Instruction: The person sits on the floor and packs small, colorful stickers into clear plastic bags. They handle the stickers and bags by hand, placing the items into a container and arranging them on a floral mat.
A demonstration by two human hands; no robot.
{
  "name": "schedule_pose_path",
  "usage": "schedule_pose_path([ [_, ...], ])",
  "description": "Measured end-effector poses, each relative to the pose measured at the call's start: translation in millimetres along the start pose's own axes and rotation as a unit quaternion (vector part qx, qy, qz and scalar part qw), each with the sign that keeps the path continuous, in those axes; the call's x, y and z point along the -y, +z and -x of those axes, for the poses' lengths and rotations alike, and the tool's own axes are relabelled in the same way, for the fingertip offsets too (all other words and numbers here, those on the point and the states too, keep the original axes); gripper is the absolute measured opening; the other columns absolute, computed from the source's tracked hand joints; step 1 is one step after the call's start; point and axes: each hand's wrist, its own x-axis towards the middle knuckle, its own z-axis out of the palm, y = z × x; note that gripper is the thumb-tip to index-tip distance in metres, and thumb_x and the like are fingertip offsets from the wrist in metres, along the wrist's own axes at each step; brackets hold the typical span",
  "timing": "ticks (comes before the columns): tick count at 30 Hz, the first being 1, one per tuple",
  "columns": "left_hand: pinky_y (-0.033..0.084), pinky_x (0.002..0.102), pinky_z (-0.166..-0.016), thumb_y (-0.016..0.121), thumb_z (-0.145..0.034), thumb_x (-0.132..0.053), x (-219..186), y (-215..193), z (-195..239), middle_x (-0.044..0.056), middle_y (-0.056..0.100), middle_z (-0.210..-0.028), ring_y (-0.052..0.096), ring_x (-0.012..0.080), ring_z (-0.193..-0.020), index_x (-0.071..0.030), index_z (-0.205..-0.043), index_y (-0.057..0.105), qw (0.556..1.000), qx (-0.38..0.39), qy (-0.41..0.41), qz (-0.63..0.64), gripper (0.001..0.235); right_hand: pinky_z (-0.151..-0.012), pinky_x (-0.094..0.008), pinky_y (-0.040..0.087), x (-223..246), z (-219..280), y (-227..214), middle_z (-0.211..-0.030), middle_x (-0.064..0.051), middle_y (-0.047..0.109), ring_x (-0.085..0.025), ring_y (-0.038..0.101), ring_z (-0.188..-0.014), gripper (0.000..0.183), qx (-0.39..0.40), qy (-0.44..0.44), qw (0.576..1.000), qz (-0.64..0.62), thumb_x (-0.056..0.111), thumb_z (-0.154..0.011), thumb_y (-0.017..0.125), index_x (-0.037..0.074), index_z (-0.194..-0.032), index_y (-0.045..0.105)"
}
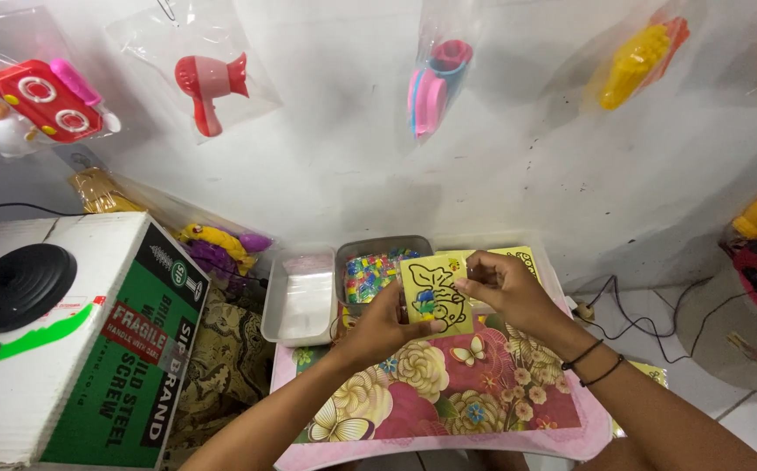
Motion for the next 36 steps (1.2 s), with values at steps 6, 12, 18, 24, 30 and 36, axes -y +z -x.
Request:
schedule_pose_path([
  [6,0.062,0.038,-0.077,0.07,-0.099,-0.022,19,-6,-6,0.02,0.072,-0.097,0.071,0.0247,-0.087,0.005,-0.115,0.069,0.996,-0.037,0.009,-0.075,0.031,-0.061,-0.024,0.048,-9,-1,-13,-0.07,-0.005,0.059,-0.012,0.056,-0.066,0.008,-0.014,0.01,1.0,-0.022,0.006,-0.085,0.078,0.003,-0.087,0.071],
  [12,0.061,0.041,-0.078,0.064,-0.101,-0.026,1,3,-5,0.023,0.073,-0.104,0.076,0.0337,-0.088,-0.002,-0.117,0.068,0.989,-0.052,0.034,-0.131,0.029,-0.057,-0.023,0.043,2,3,-24,-0.066,-0.003,0.054,-0.009,0.05,-0.063,0.012,-0.031,-0.021,0.998,-0.052,0.005,-0.089,0.075,0.003,-0.081,0.066],
  [18,0.056,0.047,-0.081,0.059,-0.102,-0.022,-18,12,10,0.03,0.067,-0.112,0.072,0.0378,-0.094,-0.003,-0.139,0.045,0.988,-0.027,0.067,-0.134,0.044,-0.063,-0.03,0.046,7,5,-33,-0.068,-0.01,0.062,-0.017,0.055,-0.063,0.013,-0.056,-0.015,0.997,-0.048,0.011,-0.09,0.076,0.002,-0.083,0.068],
  [24,0.056,0.056,-0.087,0.058,-0.101,-0.013,-29,13,17,0.031,0.069,-0.117,0.07,0.0506,-0.103,-0.003,-0.138,0.045,0.981,-0.022,0.058,-0.183,0.041,-0.063,-0.017,0.047,40,15,-57,-0.073,0.005,0.056,-0.004,0.055,-0.067,0.009,-0.143,-0.02,0.986,-0.083,0.012,-0.088,0.075,0.01,-0.09,0.066],
  [30,0.056,0.053,-0.09,0.059,-0.099,-0.01,-30,0,18,0.027,0.071,-0.117,0.072,0.0453,-0.103,-0.006,-0.137,0.046,0.979,-0.043,0.04,-0.197,0.04,-0.058,-0.022,0.052,20,35,-98,-0.071,-0.001,0.056,-0.008,0.059,-0.062,0.011,-0.237,-0.032,0.962,-0.133,0.009,-0.089,0.076,0.006,-0.093,0.066],
  [36,0.056,0.053,-0.093,0.06,-0.1,-0.012,-33,-1,17,0.028,0.069,-0.119,0.072,0.0444,-0.104,-0.006,-0.138,0.049,0.983,-0.012,0.026,-0.179,0.04,-0.062,-0.031,0.059,-58,54,-139,-0.082,-0.011,0.066,-0.022,0.071,-0.069,0.012,-0.259,0.02,0.949,-0.18,0.013,-0.099,0.069,0.004,-0.094,0.062],
])
